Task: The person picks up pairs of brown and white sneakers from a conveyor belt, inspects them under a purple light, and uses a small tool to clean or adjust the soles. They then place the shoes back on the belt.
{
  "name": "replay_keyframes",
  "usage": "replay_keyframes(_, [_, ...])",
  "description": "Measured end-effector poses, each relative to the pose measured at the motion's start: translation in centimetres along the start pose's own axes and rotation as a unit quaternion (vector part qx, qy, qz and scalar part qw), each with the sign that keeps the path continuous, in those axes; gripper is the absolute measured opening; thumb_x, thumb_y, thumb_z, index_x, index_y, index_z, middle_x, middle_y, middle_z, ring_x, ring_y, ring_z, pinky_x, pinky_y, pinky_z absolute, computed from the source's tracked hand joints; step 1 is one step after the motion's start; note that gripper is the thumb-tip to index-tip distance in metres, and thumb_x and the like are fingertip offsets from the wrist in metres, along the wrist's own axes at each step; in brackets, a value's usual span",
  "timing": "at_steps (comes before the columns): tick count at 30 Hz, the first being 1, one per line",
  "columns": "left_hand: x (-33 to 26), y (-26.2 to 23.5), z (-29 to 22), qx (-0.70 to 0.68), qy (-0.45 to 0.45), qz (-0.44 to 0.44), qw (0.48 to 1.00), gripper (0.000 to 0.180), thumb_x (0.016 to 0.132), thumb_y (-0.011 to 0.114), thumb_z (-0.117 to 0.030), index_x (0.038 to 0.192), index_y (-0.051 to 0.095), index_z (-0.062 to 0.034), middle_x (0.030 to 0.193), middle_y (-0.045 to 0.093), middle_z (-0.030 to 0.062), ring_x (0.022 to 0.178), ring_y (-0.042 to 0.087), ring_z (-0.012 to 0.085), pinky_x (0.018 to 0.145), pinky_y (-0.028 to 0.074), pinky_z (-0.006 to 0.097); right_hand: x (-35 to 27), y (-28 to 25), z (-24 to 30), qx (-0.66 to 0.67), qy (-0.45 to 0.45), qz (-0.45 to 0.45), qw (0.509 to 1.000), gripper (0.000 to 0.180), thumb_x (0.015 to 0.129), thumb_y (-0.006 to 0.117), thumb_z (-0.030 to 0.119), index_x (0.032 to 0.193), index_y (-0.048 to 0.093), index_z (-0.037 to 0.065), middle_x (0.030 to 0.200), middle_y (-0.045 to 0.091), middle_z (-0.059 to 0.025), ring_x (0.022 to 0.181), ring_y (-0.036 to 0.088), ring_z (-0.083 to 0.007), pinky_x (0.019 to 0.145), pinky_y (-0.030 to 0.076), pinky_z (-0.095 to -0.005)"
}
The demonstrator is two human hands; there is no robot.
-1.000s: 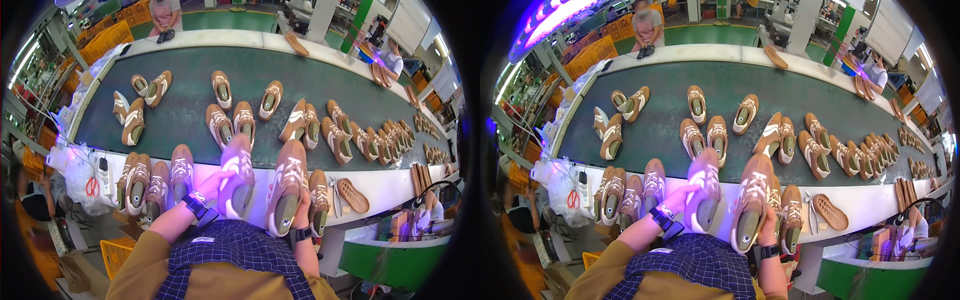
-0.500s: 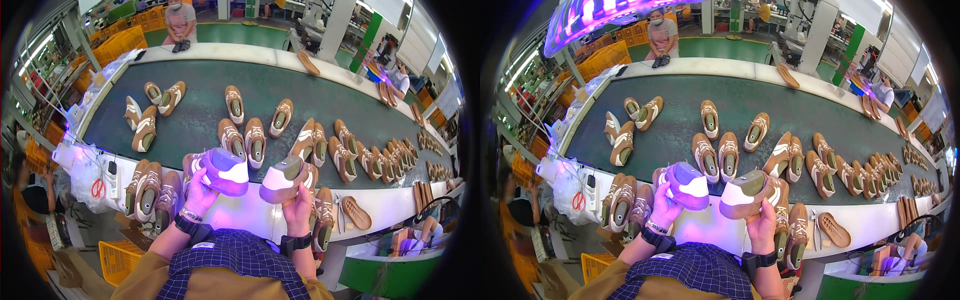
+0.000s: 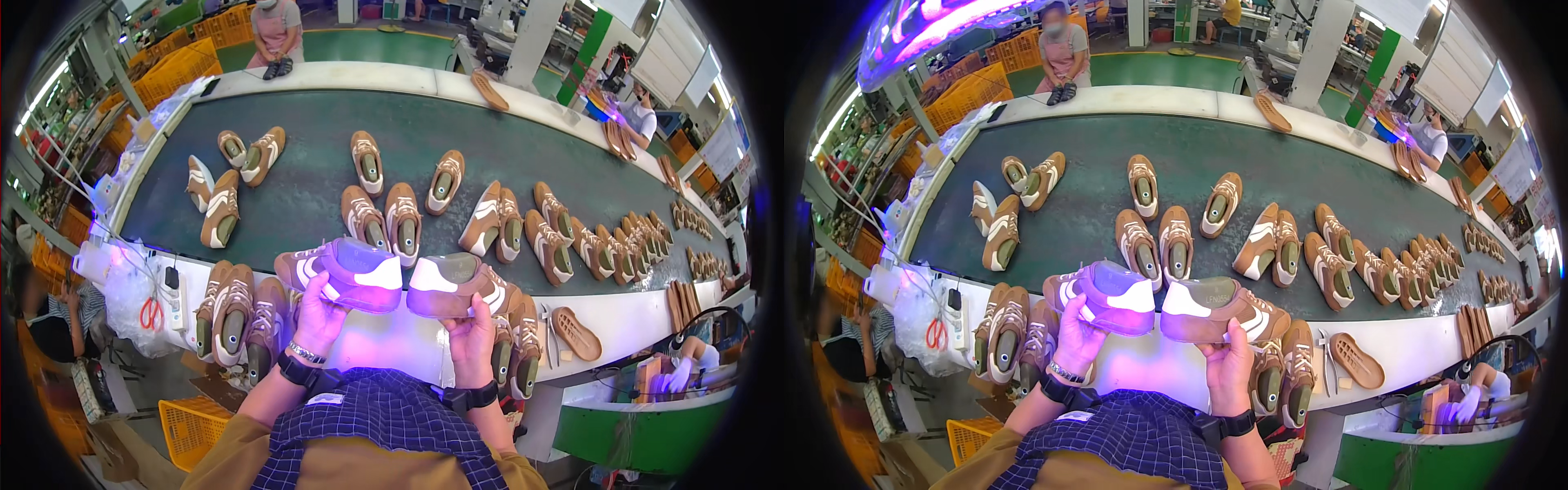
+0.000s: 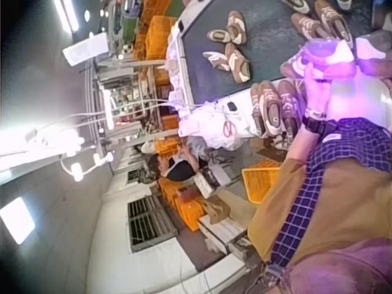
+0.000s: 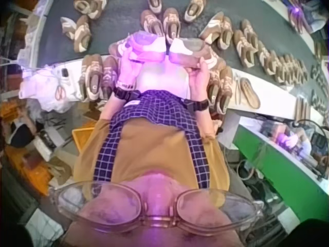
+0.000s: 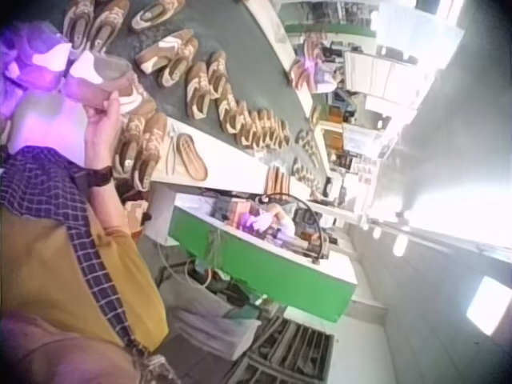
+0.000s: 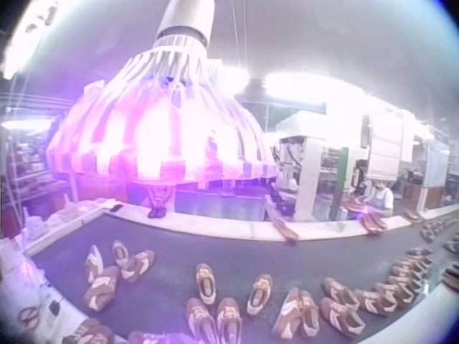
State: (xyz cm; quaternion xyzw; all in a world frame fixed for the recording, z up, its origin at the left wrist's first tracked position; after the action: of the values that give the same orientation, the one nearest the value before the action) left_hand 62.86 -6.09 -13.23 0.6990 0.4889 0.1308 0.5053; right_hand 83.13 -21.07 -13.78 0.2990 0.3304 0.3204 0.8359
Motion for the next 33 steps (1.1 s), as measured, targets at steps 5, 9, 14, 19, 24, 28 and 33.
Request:
replay_keyframes(5, [0.2, 0.0, 0.9, -0.009, -0.021, 0.005, 1.000, 0.040, 0.082, 0.057, -0.021, 0.119, 0.047, -0.0089, 0.111, 0.056, 0.0054, 0.102, 0.055, 0.0210, 0.086, 0.047, 0.037, -0.3, 0.1, 0.4, -0.013, -0.018, -0.023, 0.999, 0.032, 0.088, 0.051, 0.026, 0.111, 0.050, 0.004, 0.104, 0.058, -0.0097, 0.091, 0.059, -0.0211, 0.073, 0.053, -0.0362])
replay_keyframes(9, [0.2, 0.0, 1.0, -0.015, -0.025, -0.001, 1.000, 0.040, 0.082, 0.057, -0.020, 0.119, 0.047, -0.0088, 0.111, 0.056, 0.0056, 0.101, 0.056, 0.0218, 0.086, 0.048, 0.038, 0.0, -0.5, 0.1, -0.018, -0.009, -0.025, 0.999, 0.032, 0.088, 0.051, 0.026, 0.110, 0.050, 0.004, 0.103, 0.059, -0.0099, 0.090, 0.059, -0.0212, 0.073, 0.054, -0.0362])
replay_keyframes(14, [0.4, -0.3, 1.3, -0.021, -0.026, -0.001, 0.999, 0.041, 0.081, 0.058, -0.019, 0.118, 0.047, -0.0083, 0.111, 0.056, 0.0056, 0.102, 0.055, 0.0218, 0.087, 0.047, 0.039, 0.1, -0.6, -0.2, -0.005, -0.004, -0.035, 0.999, 0.030, 0.087, 0.052, 0.025, 0.109, 0.050, 0.004, 0.102, 0.059, -0.0100, 0.088, 0.060, -0.0215, 0.072, 0.054, -0.0365])
replay_keyframes(19, [0.5, -0.4, 1.5, -0.023, -0.029, -0.012, 0.999, 0.041, 0.080, 0.059, -0.019, 0.118, 0.048, -0.0085, 0.110, 0.057, 0.0054, 0.102, 0.055, 0.0218, 0.087, 0.047, 0.039, 0.2, -0.6, -0.1, -0.010, -0.009, -0.042, 0.999, 0.029, 0.087, 0.053, 0.024, 0.108, 0.051, 0.004, 0.101, 0.059, -0.0102, 0.089, 0.060, -0.0222, 0.072, 0.054, -0.0373])
replay_keyframes(24, [0.7, -0.8, 1.7, -0.019, -0.031, -0.028, 0.999, 0.039, 0.081, 0.058, -0.020, 0.117, 0.048, -0.0085, 0.109, 0.058, 0.0052, 0.100, 0.056, 0.0209, 0.085, 0.048, 0.037, 0.4, -0.9, -0.4, -0.003, -0.011, -0.050, 0.999, 0.031, 0.087, 0.052, 0.024, 0.109, 0.050, 0.003, 0.102, 0.059, -0.0108, 0.090, 0.060, -0.0227, 0.073, 0.054, -0.0384])
replay_keyframes(28, [0.8, -1.3, 1.7, -0.004, -0.020, -0.029, 0.999, 0.033, 0.083, 0.055, -0.021, 0.112, 0.050, -0.0059, 0.107, 0.057, 0.0067, 0.099, 0.056, 0.0208, 0.087, 0.046, 0.037, 0.3, -0.9, -0.2, -0.025, -0.028, -0.062, 0.997, 0.032, 0.087, 0.052, 0.025, 0.110, 0.050, 0.002, 0.102, 0.059, -0.0109, 0.090, 0.060, -0.0230, 0.074, 0.053, -0.0386])
replay_keyframes(33, [0.8, -1.1, 1.2, 0.008, 0.012, -0.037, 0.999, 0.031, 0.084, 0.053, -0.019, 0.111, 0.050, -0.0052, 0.107, 0.057, 0.0060, 0.097, 0.056, 0.0187, 0.087, 0.045, 0.035, 0.1, -0.8, 0.5, -0.055, -0.061, -0.063, 0.995, 0.031, 0.086, 0.053, 0.024, 0.108, 0.050, 0.002, 0.099, 0.060, -0.0109, 0.086, 0.061, -0.0229, 0.071, 0.054, -0.0376])
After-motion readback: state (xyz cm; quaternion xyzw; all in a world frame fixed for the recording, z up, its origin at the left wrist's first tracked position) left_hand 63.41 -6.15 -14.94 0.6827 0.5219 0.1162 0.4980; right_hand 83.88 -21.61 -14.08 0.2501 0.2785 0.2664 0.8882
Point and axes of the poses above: each hand's wrist, its own x-axis towards the middle knuckle, its own y-axis out of the palm, z = x × y, the point moved 10 cm from there along x, towards the middle knuckle
